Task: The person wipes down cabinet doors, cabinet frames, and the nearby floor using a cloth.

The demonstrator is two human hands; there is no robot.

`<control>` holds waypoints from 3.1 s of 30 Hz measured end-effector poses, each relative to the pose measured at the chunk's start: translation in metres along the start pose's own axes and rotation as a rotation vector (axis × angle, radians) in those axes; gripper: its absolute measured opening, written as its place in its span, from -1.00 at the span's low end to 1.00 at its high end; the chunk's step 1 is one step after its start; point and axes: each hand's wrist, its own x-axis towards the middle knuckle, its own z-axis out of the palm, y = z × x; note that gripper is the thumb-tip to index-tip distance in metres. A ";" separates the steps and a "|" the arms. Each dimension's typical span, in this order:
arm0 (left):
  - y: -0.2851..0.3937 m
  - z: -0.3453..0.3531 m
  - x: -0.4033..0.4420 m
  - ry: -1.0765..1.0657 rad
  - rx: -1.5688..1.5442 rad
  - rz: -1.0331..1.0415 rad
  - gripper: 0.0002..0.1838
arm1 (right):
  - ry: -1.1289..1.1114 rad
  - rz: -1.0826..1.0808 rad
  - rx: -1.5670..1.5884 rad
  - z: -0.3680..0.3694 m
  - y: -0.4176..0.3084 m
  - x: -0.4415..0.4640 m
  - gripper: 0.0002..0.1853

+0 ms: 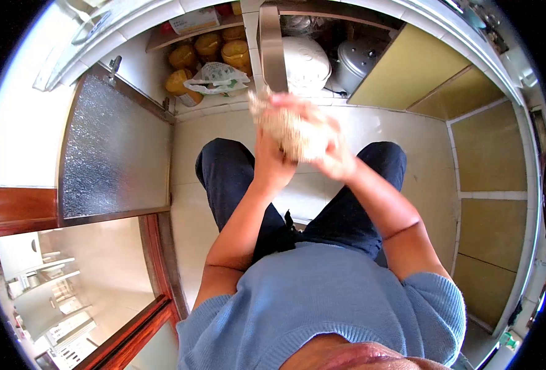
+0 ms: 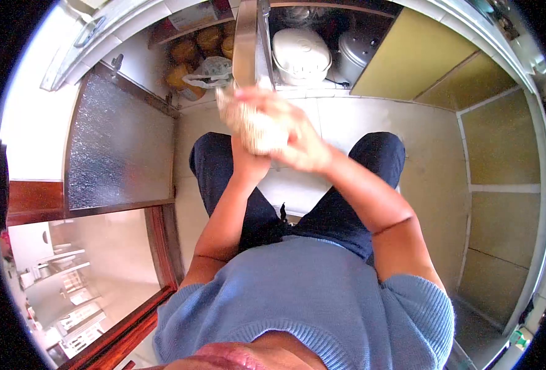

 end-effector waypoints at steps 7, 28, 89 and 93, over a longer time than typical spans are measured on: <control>-0.016 0.011 -0.003 0.280 -0.895 -0.412 -0.14 | -0.166 -0.237 0.027 0.004 -0.011 -0.032 -0.46; 0.009 0.000 -0.010 0.206 -0.052 -0.133 -0.39 | 0.480 0.301 0.218 -0.065 0.150 0.095 -0.63; -0.037 -0.003 -0.028 0.317 -0.042 0.157 -0.33 | 0.717 0.978 0.580 0.088 0.276 -0.102 -0.32; -0.019 0.001 -0.018 0.256 -0.004 0.184 -0.18 | 0.626 0.532 0.525 0.052 0.171 -0.025 -0.30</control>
